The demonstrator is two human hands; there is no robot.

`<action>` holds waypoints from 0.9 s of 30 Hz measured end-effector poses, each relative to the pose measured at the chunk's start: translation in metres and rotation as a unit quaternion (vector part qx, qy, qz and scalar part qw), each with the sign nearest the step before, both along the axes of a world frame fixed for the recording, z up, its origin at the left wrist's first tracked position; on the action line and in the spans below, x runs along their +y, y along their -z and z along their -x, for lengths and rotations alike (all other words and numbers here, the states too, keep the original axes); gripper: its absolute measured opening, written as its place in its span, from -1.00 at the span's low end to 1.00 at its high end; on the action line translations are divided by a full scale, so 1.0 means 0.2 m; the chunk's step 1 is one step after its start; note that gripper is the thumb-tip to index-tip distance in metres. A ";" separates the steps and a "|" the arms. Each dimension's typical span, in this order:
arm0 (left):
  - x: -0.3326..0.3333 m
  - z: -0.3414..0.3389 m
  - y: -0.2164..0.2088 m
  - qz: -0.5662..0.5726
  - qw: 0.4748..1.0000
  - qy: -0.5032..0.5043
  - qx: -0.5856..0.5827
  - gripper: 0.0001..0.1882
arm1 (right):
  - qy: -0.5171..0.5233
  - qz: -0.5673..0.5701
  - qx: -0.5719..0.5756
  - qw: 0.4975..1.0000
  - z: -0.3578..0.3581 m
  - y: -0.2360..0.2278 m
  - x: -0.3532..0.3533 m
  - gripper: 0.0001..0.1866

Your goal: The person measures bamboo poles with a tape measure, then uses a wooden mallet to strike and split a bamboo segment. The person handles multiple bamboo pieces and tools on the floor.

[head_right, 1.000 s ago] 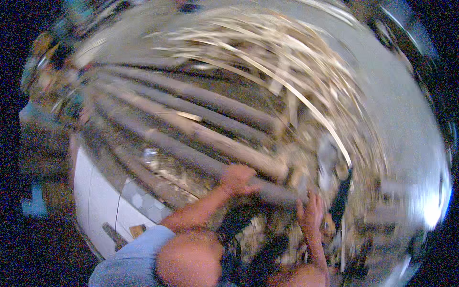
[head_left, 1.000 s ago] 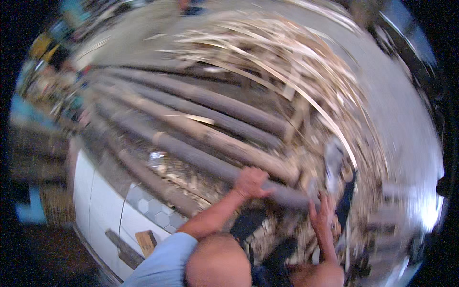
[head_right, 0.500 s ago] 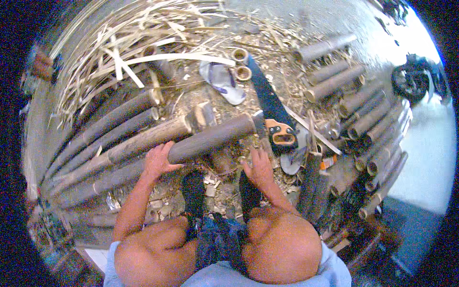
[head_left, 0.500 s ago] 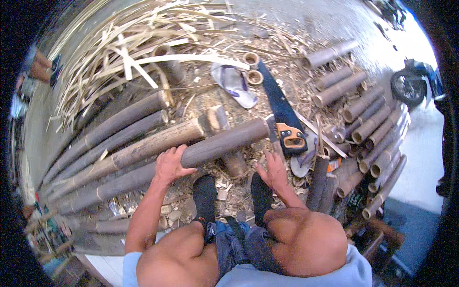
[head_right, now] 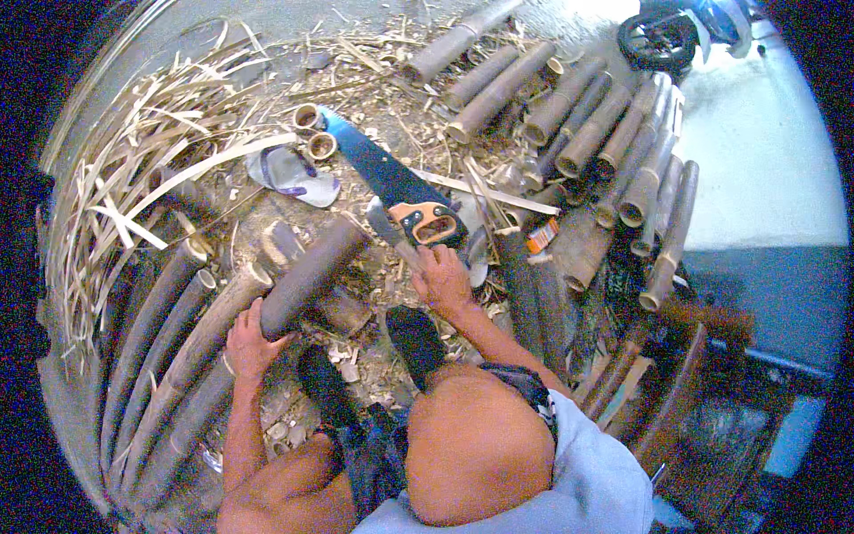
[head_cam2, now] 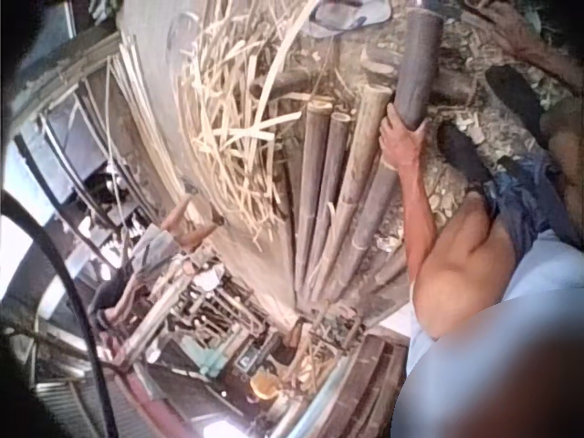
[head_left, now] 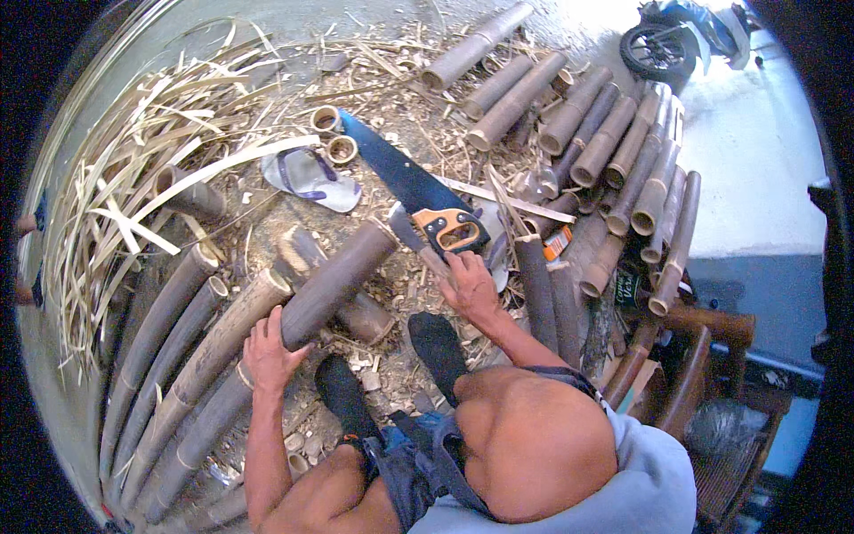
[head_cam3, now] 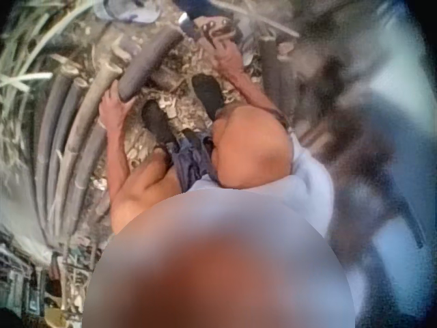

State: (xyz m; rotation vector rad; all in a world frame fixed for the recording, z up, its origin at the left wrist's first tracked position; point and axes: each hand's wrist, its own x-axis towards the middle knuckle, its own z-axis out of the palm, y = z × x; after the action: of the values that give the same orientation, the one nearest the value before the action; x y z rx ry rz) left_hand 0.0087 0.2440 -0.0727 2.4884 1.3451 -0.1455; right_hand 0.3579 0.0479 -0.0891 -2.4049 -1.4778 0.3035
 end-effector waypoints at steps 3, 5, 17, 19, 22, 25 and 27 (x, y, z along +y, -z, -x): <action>-0.01 0.00 0.02 -0.036 0.999 0.001 -0.004 0.08 | 0.035 -0.002 0.005 0.999 -0.01 -0.08 -0.23 -0.54; 0.00 0.01 0.03 -0.041 0.999 0.001 0.002 0.07 | 0.035 0.004 0.020 0.999 -0.01 -0.14 -0.44 -0.58; 0.10 0.08 0.08 0.076 0.996 0.043 -0.035 -0.01 | 0.396 0.150 0.121 0.898 0.58 -0.25 -1.75 -0.60; 0.09 0.14 0.09 0.051 0.997 0.049 -0.025 -0.02 | 0.443 0.138 0.116 0.878 0.66 -0.23 -1.83 -0.58; 0.06 0.28 0.10 0.051 0.999 0.014 -0.010 -0.01 | 0.503 0.115 0.048 0.856 0.73 -0.17 -1.88 -0.52; 0.04 0.39 0.09 0.024 0.999 -0.004 0.042 0.03 | 0.557 0.098 -0.003 0.824 0.74 -0.11 -1.90 -0.45; 0.04 0.42 0.09 0.018 0.999 0.004 0.045 0.03 | 0.561 0.147 0.010 0.815 0.72 -0.07 -1.91 -0.24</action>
State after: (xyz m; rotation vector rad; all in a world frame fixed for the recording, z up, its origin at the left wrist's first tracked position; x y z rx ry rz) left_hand -0.0762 0.2514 -0.0901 2.4843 1.3542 -0.2858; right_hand 0.2137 -0.3341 -0.0741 -2.9951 0.2037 0.2578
